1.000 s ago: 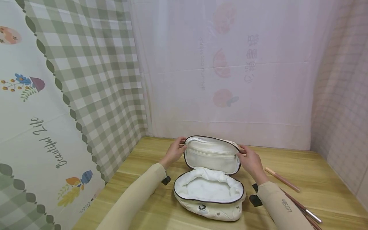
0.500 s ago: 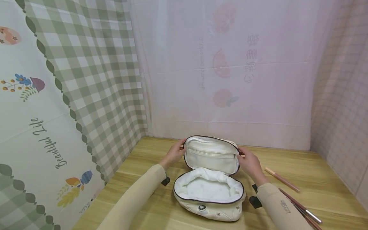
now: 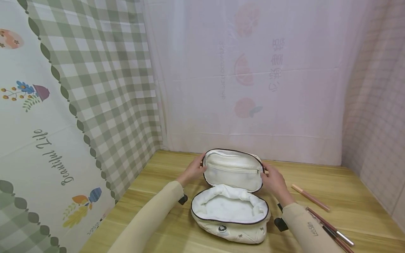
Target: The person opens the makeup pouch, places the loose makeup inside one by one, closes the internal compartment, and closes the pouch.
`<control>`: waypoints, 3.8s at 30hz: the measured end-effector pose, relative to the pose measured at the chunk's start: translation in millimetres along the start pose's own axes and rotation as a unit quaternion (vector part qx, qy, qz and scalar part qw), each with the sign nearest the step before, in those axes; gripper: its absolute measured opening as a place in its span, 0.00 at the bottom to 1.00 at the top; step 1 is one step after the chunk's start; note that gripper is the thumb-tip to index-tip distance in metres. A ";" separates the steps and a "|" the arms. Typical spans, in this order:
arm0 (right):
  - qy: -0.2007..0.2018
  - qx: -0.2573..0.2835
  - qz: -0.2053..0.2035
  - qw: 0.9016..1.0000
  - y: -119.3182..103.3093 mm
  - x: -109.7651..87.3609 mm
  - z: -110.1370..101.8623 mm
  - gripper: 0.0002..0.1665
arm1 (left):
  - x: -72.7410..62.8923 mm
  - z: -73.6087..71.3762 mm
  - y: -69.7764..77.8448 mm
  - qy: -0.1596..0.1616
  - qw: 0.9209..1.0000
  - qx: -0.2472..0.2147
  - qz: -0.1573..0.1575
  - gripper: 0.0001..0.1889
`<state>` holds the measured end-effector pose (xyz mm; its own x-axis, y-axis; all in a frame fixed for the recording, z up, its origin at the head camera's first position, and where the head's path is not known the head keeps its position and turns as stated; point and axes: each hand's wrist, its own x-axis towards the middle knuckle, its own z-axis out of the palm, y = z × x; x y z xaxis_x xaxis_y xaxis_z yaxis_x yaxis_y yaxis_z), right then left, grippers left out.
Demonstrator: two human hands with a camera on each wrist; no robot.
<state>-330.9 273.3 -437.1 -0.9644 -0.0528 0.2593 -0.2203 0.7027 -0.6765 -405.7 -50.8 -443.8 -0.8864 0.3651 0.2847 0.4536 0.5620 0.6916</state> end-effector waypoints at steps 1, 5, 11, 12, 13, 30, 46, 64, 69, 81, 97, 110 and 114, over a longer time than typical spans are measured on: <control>0.002 -0.004 -0.005 1.000 0.6 0.1 0.6 0.27 | -1.2 -0.2 0.1 -0.003 1.000 -0.004 0.004 0.32; -0.002 -0.009 -0.009 1.000 1.8 0.1 1.9 0.29 | -6.4 -1.1 0.5 -0.019 1.000 0.004 0.015 0.30; -0.028 -0.004 0.007 1.000 3.7 -3.2 3.1 0.30 | -13.3 1.3 -3.3 -0.081 0.996 0.005 -0.042 0.28; -0.034 -0.007 0.008 0.999 4.5 -3.6 3.6 0.30 | -14.2 2.2 -4.4 -0.088 0.995 0.004 -0.053 0.28; -0.041 -0.007 0.011 0.999 5.3 -4.1 4.1 0.30 | -14.9 3.4 -5.6 -0.093 0.994 0.005 -0.059 0.28; -0.114 -0.041 0.042 0.992 12.8 -8.5 10.1 0.35 | -20.5 11.6 -10.4 -0.143 0.986 0.063 -0.064 0.24; -0.117 -0.043 0.025 0.992 15.7 -10.7 15.0 0.34 | -24.2 10.7 -10.2 -0.162 0.978 0.098 -0.085 0.22; -0.129 -0.059 0.024 0.990 5.4 -19.0 3.8 0.36 | -38.0 0.3 -8.8 -0.175 0.978 0.072 -0.089 0.32; -0.130 -0.064 0.026 0.989 5.2 -20.7 1.5 0.37 | -39.0 -1.8 -6.2 -0.176 0.977 0.086 -0.082 0.31; -0.135 -0.058 0.016 0.989 -1.8 -24.0 -0.9 0.37 | -43.9 -9.6 -9.3 -0.185 0.972 0.132 -0.063 0.31; -0.126 -0.062 -0.027 0.990 -9.4 -32.6 -9.4 0.36 | -58.6 -21.0 -4.2 -0.192 0.972 0.134 -0.029 0.33; -0.135 -0.067 -0.039 0.988 -15.6 -41.9 -10.2 0.35 | -74.7 -34.2 3.7 -0.200 0.973 0.114 -0.007 0.37; -0.138 -0.066 -0.043 0.987 -18.0 -44.4 -9.9 0.36 | -80.8 -34.6 3.7 -0.198 0.975 0.098 -0.010 0.38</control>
<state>-282.7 270.0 -429.6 -0.9500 -0.2951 0.1023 -0.3003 0.7730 -0.5588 -335.6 -103.9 -441.3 -0.8069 0.5897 -0.0334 0.4806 0.6884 0.5433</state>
